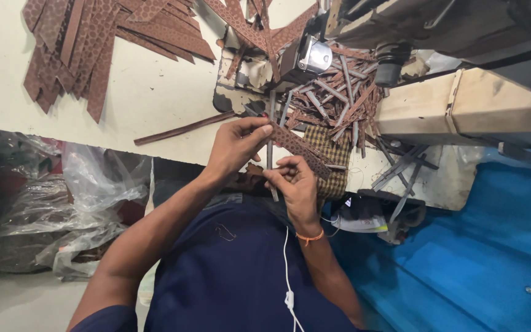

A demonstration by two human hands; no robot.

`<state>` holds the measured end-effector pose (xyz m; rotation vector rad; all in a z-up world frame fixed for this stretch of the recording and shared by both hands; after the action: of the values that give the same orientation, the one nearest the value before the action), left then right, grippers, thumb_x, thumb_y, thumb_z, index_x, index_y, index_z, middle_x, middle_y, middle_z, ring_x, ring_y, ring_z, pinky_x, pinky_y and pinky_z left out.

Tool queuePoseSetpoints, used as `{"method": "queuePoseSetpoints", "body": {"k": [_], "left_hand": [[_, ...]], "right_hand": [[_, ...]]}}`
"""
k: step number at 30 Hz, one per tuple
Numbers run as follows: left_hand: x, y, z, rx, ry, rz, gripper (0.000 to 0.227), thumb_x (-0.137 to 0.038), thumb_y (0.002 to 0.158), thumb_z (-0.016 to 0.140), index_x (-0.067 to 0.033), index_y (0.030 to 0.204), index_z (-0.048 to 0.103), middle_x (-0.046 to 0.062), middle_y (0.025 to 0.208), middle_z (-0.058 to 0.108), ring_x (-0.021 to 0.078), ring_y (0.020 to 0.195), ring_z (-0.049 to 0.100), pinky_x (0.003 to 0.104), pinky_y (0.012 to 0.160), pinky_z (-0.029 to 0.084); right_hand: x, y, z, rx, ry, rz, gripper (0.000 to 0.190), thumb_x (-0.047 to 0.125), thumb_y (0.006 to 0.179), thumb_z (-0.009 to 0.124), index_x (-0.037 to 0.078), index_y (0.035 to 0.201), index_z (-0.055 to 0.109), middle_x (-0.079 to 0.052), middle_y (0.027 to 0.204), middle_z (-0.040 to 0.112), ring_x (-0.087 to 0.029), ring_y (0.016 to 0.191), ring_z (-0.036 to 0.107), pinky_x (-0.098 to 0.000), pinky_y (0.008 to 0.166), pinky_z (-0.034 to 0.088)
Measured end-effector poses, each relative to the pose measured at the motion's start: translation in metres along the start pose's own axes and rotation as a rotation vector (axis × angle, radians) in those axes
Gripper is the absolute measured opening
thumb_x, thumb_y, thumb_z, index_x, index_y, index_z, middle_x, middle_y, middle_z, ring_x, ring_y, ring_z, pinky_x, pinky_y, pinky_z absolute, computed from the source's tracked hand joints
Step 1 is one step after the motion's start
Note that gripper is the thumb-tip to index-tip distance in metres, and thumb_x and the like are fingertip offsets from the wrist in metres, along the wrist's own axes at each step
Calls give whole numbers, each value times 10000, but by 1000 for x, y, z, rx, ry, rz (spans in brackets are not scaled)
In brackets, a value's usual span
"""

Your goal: Stitching together pieces of patterned leather straps using a sewing machine.

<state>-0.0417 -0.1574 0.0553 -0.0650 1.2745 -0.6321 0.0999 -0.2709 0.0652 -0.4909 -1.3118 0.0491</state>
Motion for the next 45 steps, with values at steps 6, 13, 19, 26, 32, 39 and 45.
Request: {"method": "queuePoseSetpoints", "body": {"k": [6,13,19,26,32,39,45], "left_hand": [[9,0,0,-8,35,52,299,-199,958,700,9,1169,740,21,949,767,45,742,684,224,544,565],[9,-22,16,118,88,-90,302,-173,981,702,-22,1233,774,64,812,699,71,545,505,242,451,402],[12,-28,17,232,110,-95,282,-183,986,639,-53,1214,742,21,942,786,24,768,710,212,552,538],[-6,-37,24,163,176,-99,328,-240,910,752,-49,1175,786,37,914,804,39,726,669,207,556,517],[3,-36,18,106,261,-57,347,-206,888,794,-53,1200,781,56,913,786,48,719,612,220,603,510],[12,-35,14,157,161,35,397,-150,877,786,-25,1249,730,27,1049,793,37,902,677,217,787,569],[13,-37,13,191,227,15,444,-132,870,755,-66,1304,688,14,1046,786,42,893,690,216,793,574]], "right_hand": [[35,-10,-3,263,-293,-274,172,-44,986,632,-44,1137,713,-89,1057,696,-163,919,713,-272,855,589],[61,26,-23,208,-303,-211,190,-27,984,657,-64,1151,741,-113,1031,720,-158,924,715,-268,864,582],[64,41,-16,95,-484,-330,160,21,970,756,-39,1115,790,-112,1096,665,-153,1029,641,-278,886,529],[70,43,-12,85,-261,-215,147,30,951,712,-7,1084,762,-96,1159,731,-151,1039,692,-279,869,568],[74,39,-17,112,-257,-168,146,5,945,734,-30,1082,773,-89,1023,758,-136,927,708,-265,858,566],[73,39,-19,191,-244,-171,107,16,949,746,-66,1016,764,-53,972,717,-108,919,640,-241,845,505],[66,41,-22,189,-324,-148,97,13,933,769,-67,988,768,-32,902,652,-97,845,576,-240,747,454]]}}
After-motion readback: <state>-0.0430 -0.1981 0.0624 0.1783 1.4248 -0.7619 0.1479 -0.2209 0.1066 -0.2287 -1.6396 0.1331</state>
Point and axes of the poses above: each hand's wrist, its own y-axis towards the middle knuckle, its own z-axis out of the palm, x = y × z, the point moved 2 cm from there along y, towards the middle knuckle
